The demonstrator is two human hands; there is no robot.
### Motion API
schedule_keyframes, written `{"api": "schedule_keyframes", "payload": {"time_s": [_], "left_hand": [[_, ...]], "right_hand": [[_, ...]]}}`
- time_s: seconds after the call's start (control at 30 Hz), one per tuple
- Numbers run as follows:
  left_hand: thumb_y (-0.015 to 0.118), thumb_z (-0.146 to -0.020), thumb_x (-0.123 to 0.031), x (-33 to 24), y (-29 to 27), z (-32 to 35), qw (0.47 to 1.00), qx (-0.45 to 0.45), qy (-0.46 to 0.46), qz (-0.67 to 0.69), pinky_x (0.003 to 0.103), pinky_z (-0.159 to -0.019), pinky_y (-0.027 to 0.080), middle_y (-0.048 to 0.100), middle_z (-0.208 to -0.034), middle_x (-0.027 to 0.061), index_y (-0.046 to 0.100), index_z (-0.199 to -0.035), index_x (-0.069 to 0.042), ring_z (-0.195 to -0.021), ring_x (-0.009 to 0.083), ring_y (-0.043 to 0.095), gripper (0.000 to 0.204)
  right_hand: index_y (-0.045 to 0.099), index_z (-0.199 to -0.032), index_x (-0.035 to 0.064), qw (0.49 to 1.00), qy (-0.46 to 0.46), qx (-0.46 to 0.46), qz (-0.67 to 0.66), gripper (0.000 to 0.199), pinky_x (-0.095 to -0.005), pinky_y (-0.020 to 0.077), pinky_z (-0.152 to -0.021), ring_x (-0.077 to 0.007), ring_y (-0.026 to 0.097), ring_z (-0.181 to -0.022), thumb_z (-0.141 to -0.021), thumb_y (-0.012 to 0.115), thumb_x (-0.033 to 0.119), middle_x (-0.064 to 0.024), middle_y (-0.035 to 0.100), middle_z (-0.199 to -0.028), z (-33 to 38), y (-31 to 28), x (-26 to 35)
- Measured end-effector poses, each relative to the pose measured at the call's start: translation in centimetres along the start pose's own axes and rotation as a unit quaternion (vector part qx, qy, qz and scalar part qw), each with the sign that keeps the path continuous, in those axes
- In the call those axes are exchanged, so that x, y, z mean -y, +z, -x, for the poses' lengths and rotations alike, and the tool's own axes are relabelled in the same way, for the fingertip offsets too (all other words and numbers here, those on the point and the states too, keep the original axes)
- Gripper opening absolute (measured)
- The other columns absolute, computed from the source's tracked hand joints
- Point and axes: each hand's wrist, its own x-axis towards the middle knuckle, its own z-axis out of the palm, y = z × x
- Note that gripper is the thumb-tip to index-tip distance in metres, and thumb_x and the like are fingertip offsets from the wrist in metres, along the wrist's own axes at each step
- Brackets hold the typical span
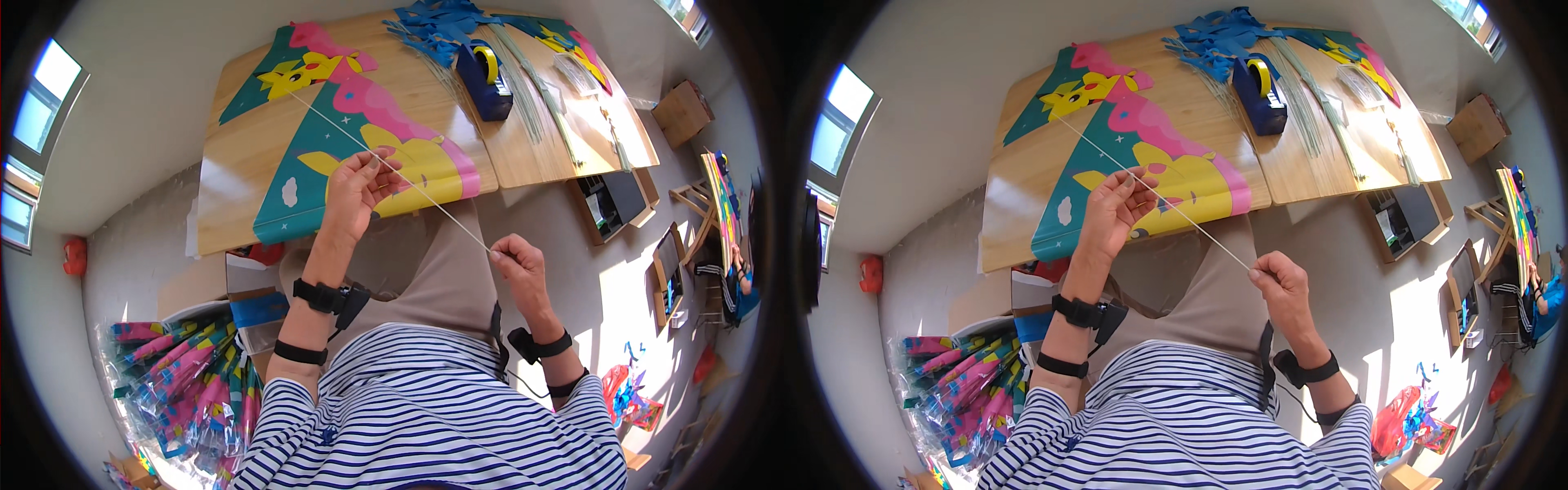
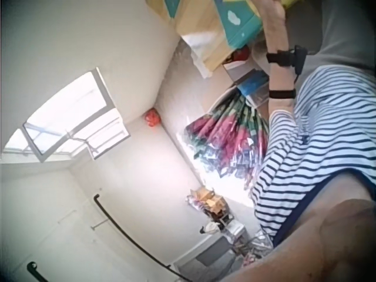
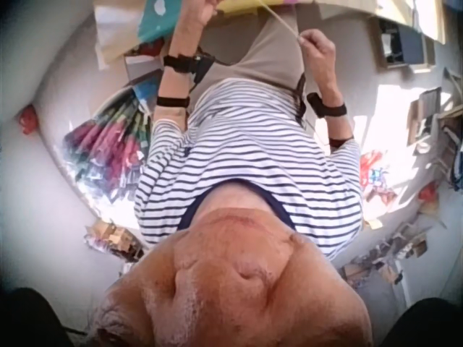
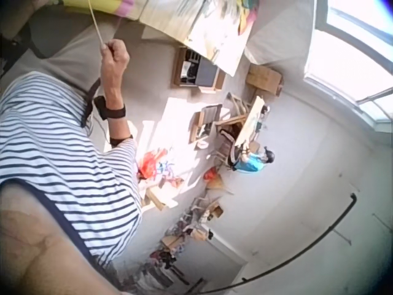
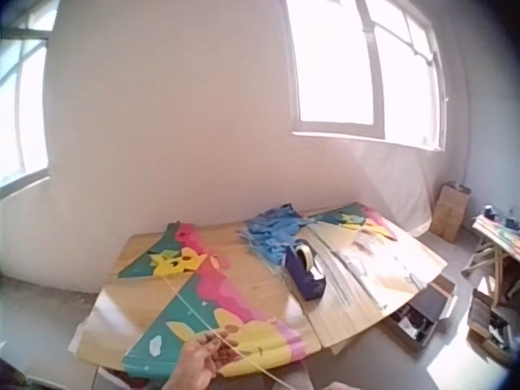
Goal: Assembling and packaging a plastic kite by inserting a rod and attaching string.
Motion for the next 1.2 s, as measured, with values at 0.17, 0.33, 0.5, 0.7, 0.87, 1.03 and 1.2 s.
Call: {"api": "schedule_keyframes", "payload": {"time_s": [0.17, 0.33, 0.5, 0.7, 0.87, 1.03, 1.2], "left_hand": [[0.059, -0.101, -0.012, 0.2, -0.4, 0.0, 1.0, -0.001, 0.016, 0.021, 0.034, -0.086, 0.06, 0.071, -0.102, 0.0157, 0.062, -0.113, 0.0, -0.09, 0.0225, 0.071, 0.017], [0.06, -0.099, -0.009, 0.2, -0.4, 0.0, 0.999, -0.018, 0.025, 0.024, 0.034, -0.084, 0.061, 0.072, -0.1, 0.0158, 0.062, -0.11, -0.001, -0.088, 0.0223, 0.071, 0.014], [0.061, -0.099, -0.009, 0.4, -0.5, -0.2, 0.999, -0.026, 0.024, 0.016, 0.034, -0.083, 0.061, 0.072, -0.097, 0.0155, 0.063, -0.106, -0.001, -0.086, 0.0223, 0.072, 0.011], [0.062, -0.098, -0.009, 0.4, -0.5, 0.0, 0.999, -0.017, 0.023, 0.022, 0.035, -0.084, 0.061, 0.072, -0.097, 0.0153, 0.064, -0.105, 0.0, -0.087, 0.022, 0.072, 0.011], [0.062, -0.098, -0.008, 0.6, -0.6, 0.2, 0.999, -0.009, 0.014, 0.036, 0.034, -0.085, 0.061, 0.072, -0.098, 0.015, 0.064, -0.105, 0.0, -0.088, 0.0214, 0.072, 0.01], [0.062, -0.098, -0.007, 0.5, -1.2, 0.1, 1.0, -0.007, 0.006, 0.03, 0.033, -0.083, 0.061, 0.072, -0.098, 0.0144, 0.064, -0.102, -0.002, -0.087, 0.0199, 0.072, 0.007], [0.061, -0.098, -0.007, 0.4, -1.2, 0.1, 0.999, -0.028, 0.008, 0.03, 0.031, -0.08, 0.061, 0.072, -0.097, 0.0138, 0.064, -0.101, -0.003, -0.083, 0.0181, 0.071, 0.006]], "right_hand": [[0.062, -0.083, 0.0005, 1.0, -0.006, -0.003, 0.006, 0.005, -0.0225, 0.037, -0.052, -0.0046, 0.045, -0.058, -0.087, 0.065, 0.002, 0.0031, 0.053, -0.066, 0.2, 0.2, -0.3], [0.062, -0.083, 0.0004, 1.0, -0.005, -0.004, 0.008, 0.005, -0.0224, 0.0374, -0.052, -0.0046, 0.045, -0.058, -0.088, 0.064, 0.002, 0.0031, 0.053, -0.066, 0.4, 0.3, -0.2], [0.061, -0.082, 0.0005, 1.0, -0.006, -0.001, 0.011, 0.006, -0.0227, 0.0366, -0.051, -0.0046, 0.044, -0.058, -0.087, 0.065, 0.001, 0.0034, 0.051, -0.065, 0.4, 0.3, -0.3], [0.061, -0.082, 0.0007, 1.0, -0.01, 0.003, 0.011, 0.007, -0.0229, 0.0362, -0.052, -0.0045, 0.044, -0.058, -0.087, 0.065, 0.001, 0.0034, 0.051, -0.065, 0.4, 0.4, -0.3], [0.061, -0.082, 0.0007, 1.0, -0.01, 0.006, 0.011, 0.007, -0.0227, 0.037, -0.052, -0.0046, 0.045, -0.059, -0.087, 0.065, 0.001, 0.0033, 0.052, -0.066, 0.4, 0.6, -0.3], [0.061, -0.083, 0.0006, 1.0, -0.01, 0.01, 0.015, 0.006, -0.0226, 0.0378, -0.053, -0.0046, 0.045, -0.06, -0.087, 0.066, 0.001, 0.0033, 0.052, -0.066, 0.5, 0.7, -0.3], [0.062, -0.084, 0.0004, 0.999, -0.009, 0.033, 0.022, 0.007, -0.023, 0.0397, -0.055, -0.0052, 0.047, -0.061, -0.088, 0.067, 0.002, 0.0017, 0.055, -0.073, 0.8, 0.7, -0.7]]}}
